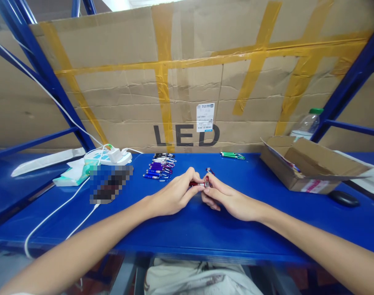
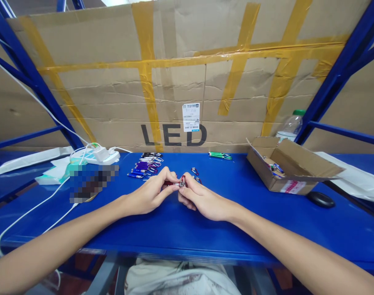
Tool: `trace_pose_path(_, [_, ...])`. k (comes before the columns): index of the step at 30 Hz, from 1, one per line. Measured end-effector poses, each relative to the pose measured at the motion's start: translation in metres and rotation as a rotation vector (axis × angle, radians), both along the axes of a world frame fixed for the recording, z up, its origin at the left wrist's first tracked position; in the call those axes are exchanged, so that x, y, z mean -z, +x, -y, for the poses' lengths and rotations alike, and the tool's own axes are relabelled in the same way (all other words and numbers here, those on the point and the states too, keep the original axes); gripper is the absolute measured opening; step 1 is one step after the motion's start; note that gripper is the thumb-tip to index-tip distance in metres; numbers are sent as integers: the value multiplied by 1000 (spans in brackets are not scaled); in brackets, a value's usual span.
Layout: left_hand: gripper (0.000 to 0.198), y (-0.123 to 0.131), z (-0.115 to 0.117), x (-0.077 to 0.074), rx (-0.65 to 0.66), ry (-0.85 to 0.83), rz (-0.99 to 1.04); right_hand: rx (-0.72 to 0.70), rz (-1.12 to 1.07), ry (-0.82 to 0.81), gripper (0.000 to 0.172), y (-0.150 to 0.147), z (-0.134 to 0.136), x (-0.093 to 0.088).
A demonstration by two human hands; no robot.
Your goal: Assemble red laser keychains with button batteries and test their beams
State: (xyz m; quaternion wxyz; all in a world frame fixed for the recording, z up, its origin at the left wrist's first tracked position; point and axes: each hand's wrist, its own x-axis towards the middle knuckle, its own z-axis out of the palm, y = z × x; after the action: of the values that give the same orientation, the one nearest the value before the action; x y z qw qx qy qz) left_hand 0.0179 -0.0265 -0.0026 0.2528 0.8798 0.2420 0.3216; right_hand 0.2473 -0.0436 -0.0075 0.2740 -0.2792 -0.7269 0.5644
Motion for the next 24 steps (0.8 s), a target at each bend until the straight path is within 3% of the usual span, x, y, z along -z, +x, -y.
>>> trace_pose_path(14, [12, 1, -7, 7, -67, -13, 100, -30, 116, 115, 32, 1, 0, -1])
trace_pose_path(20, [17, -4, -11, 4, -108, 13, 0, 121, 303, 384, 25, 9, -13, -3])
trace_pose_path(24, [18, -8, -11, -3, -95, -9, -153, 282, 437, 611, 10, 18, -21, -7])
